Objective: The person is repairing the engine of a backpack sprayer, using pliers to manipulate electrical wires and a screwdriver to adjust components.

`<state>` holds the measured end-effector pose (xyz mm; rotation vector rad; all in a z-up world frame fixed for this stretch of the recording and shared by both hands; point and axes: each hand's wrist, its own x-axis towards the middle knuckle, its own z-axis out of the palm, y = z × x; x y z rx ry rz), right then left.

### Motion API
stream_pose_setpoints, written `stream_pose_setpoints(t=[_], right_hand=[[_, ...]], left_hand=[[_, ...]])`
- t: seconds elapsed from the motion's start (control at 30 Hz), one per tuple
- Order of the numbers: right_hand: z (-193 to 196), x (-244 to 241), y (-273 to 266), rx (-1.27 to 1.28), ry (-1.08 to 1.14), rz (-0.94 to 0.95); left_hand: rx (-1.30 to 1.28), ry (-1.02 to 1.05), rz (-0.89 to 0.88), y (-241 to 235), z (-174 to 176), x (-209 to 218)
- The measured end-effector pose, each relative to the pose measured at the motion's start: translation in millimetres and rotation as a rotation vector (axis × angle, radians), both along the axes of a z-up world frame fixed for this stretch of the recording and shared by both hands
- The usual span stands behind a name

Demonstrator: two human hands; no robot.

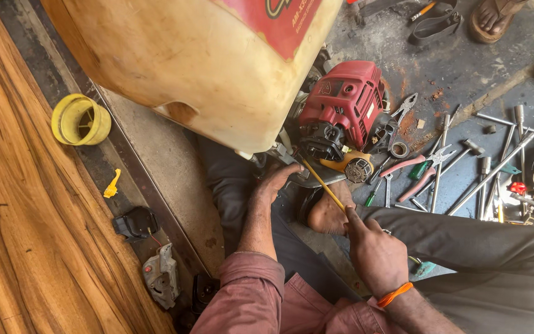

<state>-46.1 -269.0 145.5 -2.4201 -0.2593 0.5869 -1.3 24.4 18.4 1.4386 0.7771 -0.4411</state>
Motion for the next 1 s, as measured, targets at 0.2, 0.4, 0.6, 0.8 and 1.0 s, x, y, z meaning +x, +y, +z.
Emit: stream_pose_setpoints(t=[0.2, 0.4, 0.6, 0.8, 1.0], right_hand=[[-24, 35, -18, 0.805, 1.203, -0.539], [-4, 23, 4, 0.026, 0.103, 0.058], [-5, 31, -2, 0.036, 0.277, -0.081], [-15, 72, -19, 0.680, 1.037, -0.407], [9, 23, -10, -0.097, -0.541, 0.233]], left_hand=[[0.039, -0.112, -0.039, 2, -3, -5], [0.025, -0.174, 0.015, 2, 2, 1], [0.003, 0.076, 0.052, -1, 2, 7], [0.022, -0.211, 0.032, -5, 8, 14], [0.084, -0.170, 0.049, -2, -9, 5]])
